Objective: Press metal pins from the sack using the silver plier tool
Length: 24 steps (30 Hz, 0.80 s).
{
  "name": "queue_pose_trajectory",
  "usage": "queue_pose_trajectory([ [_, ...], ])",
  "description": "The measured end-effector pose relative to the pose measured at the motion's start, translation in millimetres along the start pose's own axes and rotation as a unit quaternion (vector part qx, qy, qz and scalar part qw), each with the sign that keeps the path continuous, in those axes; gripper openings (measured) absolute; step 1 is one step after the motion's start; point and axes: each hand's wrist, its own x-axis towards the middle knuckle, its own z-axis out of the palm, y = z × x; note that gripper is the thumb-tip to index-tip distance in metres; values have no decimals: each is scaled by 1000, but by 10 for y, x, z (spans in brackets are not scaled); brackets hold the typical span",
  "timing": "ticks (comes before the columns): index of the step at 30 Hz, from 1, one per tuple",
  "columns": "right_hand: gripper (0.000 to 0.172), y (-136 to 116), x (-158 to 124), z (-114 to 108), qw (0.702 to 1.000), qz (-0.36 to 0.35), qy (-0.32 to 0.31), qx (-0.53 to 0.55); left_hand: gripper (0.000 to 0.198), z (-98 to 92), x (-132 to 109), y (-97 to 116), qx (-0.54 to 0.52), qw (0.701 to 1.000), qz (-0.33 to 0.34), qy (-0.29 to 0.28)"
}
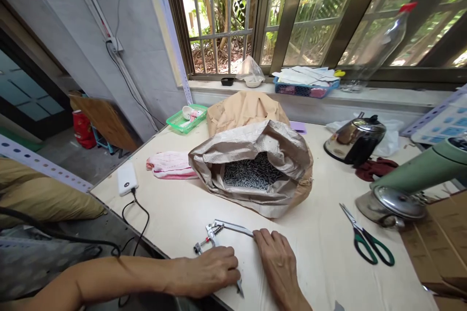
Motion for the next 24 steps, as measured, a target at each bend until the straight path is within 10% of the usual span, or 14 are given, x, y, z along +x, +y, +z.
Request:
queue_pose_trajectory([
  [5, 32, -35, -64, 27, 1000, -9, -27, 0, 27, -362, 412, -643, 9, 968, -237, 85],
  [8, 33, -116, -44, 9, 999, 1, -42, -1, 25, -591, 627, -1030, 23, 939, -343, 8],
  [20, 36, -204, -15, 83, 999, 34, -13, -13, 23, -603, 789, -1271, -10, 920, -390, -40],
  [24, 25, -456, 16, -87, 999, 39, 20, -3, 19, -709, 597, -1154, -31, 940, -335, 59],
])
